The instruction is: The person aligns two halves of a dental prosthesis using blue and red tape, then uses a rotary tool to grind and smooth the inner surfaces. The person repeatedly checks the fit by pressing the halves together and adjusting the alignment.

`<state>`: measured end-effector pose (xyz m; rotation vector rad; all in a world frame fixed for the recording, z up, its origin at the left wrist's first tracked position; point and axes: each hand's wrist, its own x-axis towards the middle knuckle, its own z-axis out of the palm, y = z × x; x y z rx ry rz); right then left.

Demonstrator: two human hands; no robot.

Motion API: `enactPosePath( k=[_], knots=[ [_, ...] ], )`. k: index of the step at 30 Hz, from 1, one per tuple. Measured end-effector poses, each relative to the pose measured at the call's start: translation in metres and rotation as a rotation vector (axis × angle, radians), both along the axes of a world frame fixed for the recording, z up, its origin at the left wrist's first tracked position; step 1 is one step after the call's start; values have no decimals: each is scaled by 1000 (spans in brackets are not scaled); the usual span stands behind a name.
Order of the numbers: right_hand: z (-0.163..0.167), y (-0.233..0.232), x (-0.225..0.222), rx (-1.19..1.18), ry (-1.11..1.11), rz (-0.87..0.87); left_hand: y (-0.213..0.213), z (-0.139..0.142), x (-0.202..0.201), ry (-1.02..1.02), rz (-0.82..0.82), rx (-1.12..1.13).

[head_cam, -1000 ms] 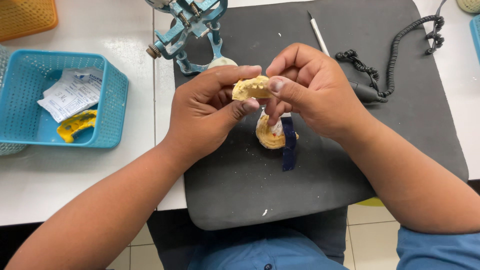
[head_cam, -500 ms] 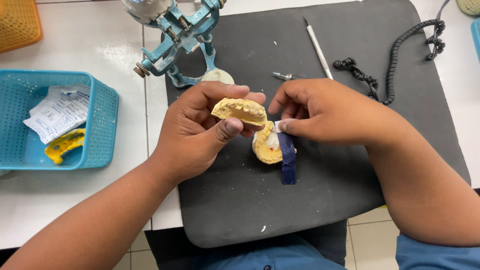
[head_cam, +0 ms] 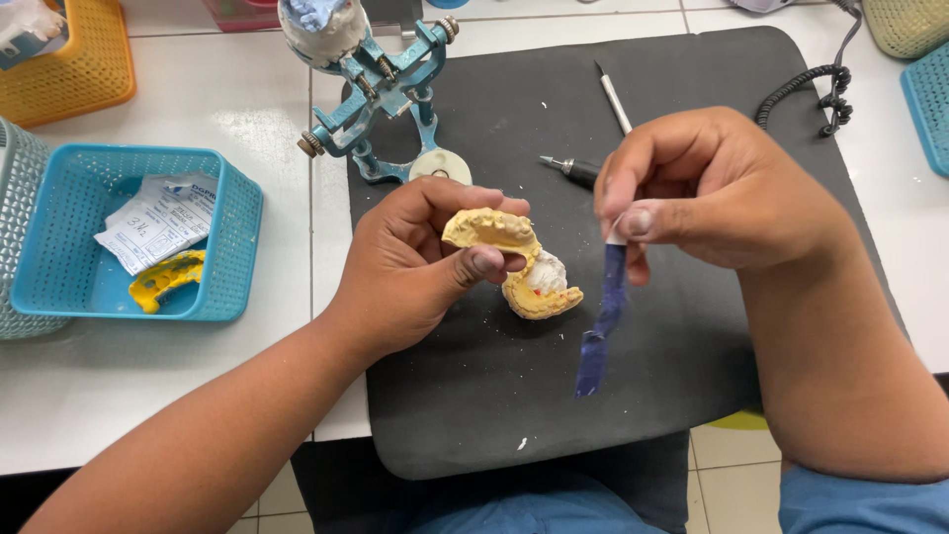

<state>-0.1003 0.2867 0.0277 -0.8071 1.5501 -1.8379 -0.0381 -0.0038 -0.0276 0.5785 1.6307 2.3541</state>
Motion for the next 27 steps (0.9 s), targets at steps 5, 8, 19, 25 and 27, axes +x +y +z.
enactPosePath(
  k=[5, 8, 19, 25, 27],
  knots=[
    [-4, -12, 5, 84, 65, -91, 2, 0, 3, 45, -8, -53],
    [4, -9, 2, -110, 73, -200, 1, 0, 4, 120, 82, -72],
    [2, -32, 16, 174, 660, -675, 1, 5, 12, 356, 238, -144],
    [-6, -35, 24, 217, 782, -539, -1, 11, 16, 683, 412, -471],
    [-6, -35, 27, 232, 833, -508, -1, 12, 16, 641, 392, -468]
  ],
)
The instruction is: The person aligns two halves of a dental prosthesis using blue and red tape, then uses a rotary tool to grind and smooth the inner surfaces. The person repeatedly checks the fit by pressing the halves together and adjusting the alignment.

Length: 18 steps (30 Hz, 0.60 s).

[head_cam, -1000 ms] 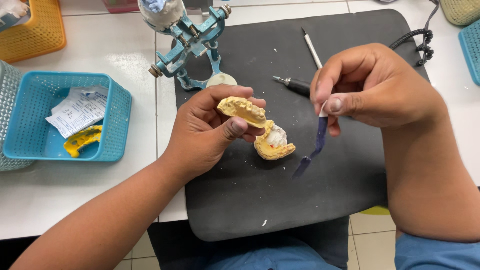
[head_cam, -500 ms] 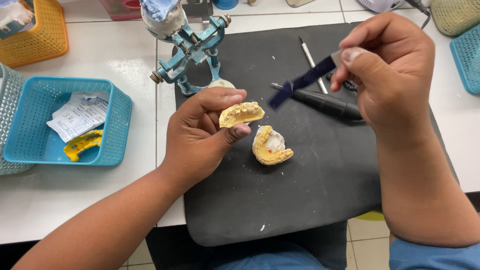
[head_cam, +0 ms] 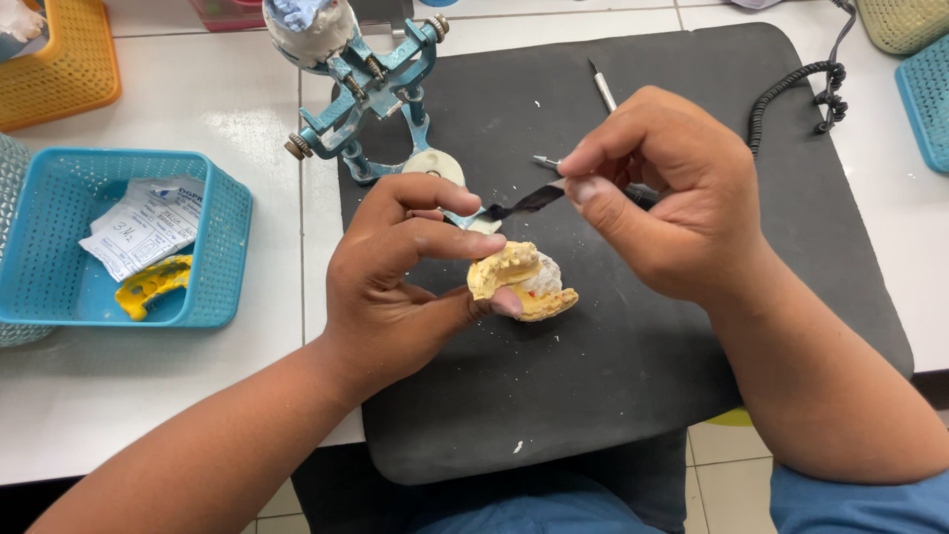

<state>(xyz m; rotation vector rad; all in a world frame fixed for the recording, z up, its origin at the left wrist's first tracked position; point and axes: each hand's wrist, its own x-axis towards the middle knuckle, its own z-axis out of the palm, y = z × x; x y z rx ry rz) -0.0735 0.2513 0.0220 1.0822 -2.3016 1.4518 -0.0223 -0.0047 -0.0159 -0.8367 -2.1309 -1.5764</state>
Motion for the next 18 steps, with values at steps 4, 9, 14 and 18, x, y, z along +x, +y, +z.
enactPosePath(
  k=[4, 9, 14, 18],
  knots=[
    [2, -2, 5, -38, -15, 100, 2, -2, -1, -73, -68, 37],
    [4, -2, 9, -96, -96, 134, 2, -7, -1, -144, -150, 101],
    [4, 0, 11, -118, -72, 205, 1, -13, -1, -221, -191, 184],
    [2, 2, 11, -81, -35, 217, 0, -15, -2, -200, -193, 182]
  ],
)
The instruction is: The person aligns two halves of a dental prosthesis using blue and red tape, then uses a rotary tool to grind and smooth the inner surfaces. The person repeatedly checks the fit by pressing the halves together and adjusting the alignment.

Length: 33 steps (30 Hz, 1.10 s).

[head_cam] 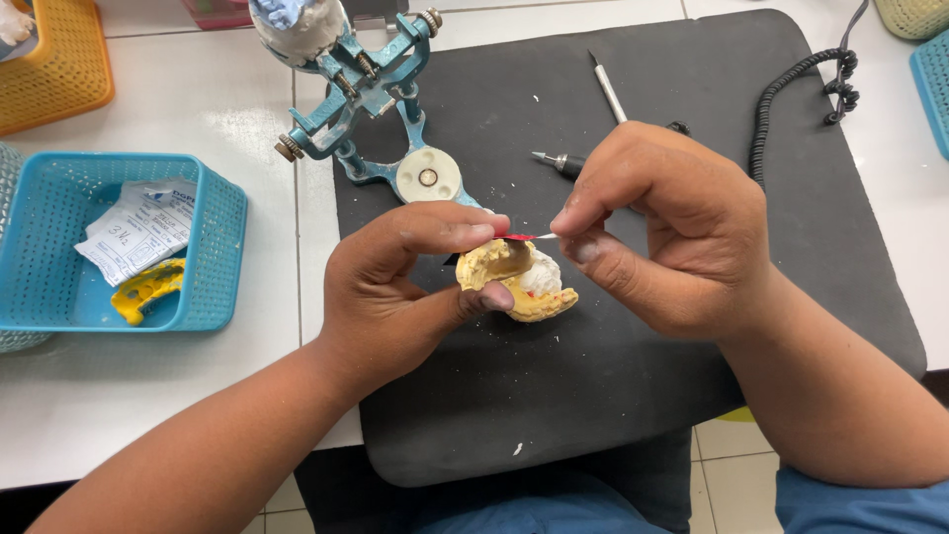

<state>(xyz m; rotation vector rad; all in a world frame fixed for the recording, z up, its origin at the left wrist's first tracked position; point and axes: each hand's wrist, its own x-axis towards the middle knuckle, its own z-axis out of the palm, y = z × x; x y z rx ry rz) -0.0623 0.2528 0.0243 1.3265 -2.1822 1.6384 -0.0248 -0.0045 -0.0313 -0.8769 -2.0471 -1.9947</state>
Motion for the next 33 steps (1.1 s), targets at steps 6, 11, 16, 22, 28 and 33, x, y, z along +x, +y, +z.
enactPosePath(
  k=[6, 11, 16, 22, 28, 33],
  knots=[
    [14, 2, -3, 54, -157, 20, -5, -1, -2, 21, -6, 45],
    [17, -7, -18, 654, 315, 87, -14, 0, -5, 54, -17, 159],
    [-4, -21, -14, 749, 171, 183, -20, -2, -9, 28, -43, 267],
    [-1, -8, -21, 798, -81, 207, -22, -1, -13, -108, 2, 349],
    [7, -8, -20, 691, 317, 176, -22, 0, -12, -24, 60, 246],
    [19, -6, -21, 838, -146, 30, -22, 1, -11, -4, 72, 224]
  ],
)
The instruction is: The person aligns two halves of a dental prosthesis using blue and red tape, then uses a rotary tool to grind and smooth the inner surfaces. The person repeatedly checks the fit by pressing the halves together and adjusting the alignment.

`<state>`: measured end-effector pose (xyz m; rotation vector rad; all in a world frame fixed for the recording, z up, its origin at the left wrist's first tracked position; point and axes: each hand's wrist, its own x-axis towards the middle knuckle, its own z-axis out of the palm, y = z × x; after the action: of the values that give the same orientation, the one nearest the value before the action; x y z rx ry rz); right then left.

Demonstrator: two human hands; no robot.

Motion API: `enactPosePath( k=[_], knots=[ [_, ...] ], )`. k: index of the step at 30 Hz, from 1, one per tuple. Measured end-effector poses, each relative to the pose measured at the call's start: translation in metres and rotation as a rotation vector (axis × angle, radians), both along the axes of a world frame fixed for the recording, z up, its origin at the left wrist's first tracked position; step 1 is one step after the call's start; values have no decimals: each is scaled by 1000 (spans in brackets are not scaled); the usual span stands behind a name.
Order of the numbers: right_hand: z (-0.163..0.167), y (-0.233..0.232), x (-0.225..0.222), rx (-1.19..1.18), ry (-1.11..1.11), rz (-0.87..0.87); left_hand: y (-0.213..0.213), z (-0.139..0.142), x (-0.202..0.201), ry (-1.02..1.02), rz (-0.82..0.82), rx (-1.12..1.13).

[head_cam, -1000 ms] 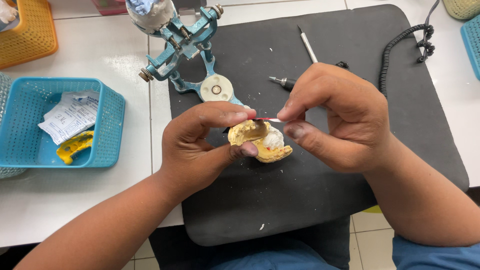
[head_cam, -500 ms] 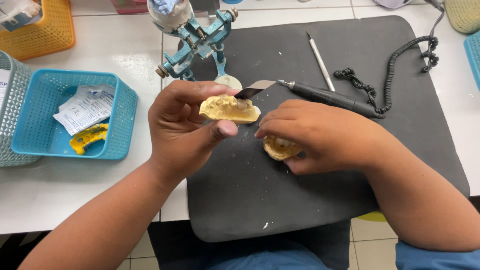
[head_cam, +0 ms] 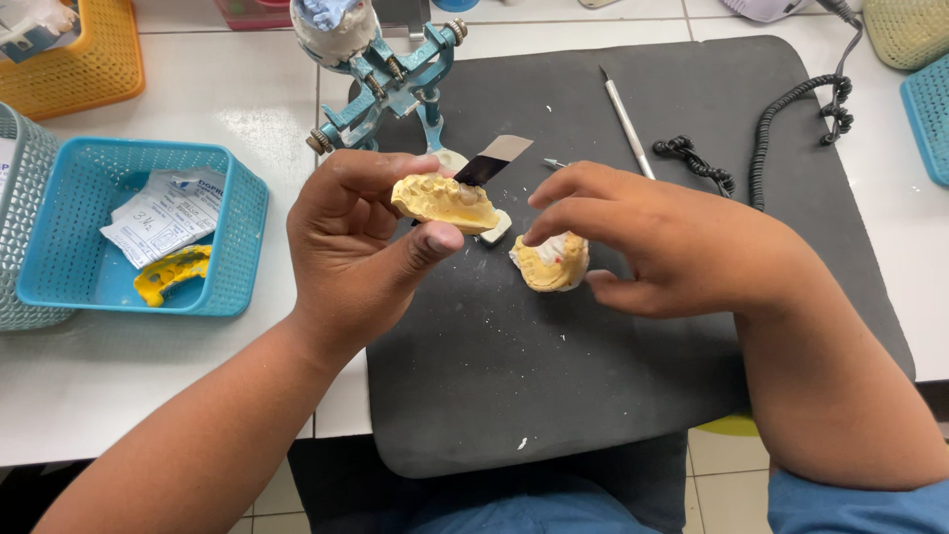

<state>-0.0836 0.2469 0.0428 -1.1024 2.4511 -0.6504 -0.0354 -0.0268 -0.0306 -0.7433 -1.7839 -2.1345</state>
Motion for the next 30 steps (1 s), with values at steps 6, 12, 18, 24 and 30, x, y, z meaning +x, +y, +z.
enactPosePath(
  k=[6, 12, 18, 24, 30],
  knots=[
    [-4, -7, 1, -279, 210, 153, 0, 1, -1, 5, 24, -17],
    [-9, -13, 3, -282, 223, 203, 1, 2, -3, 17, 26, 43],
    [-13, -14, -1, -298, 138, 199, 1, 2, -4, 35, 67, 32],
    [-33, -24, -4, -266, 280, 194, -1, 3, -3, 25, 55, 55],
    [-41, -15, -4, -633, -77, 98, -2, 3, -6, -31, 36, 114]
  ],
)
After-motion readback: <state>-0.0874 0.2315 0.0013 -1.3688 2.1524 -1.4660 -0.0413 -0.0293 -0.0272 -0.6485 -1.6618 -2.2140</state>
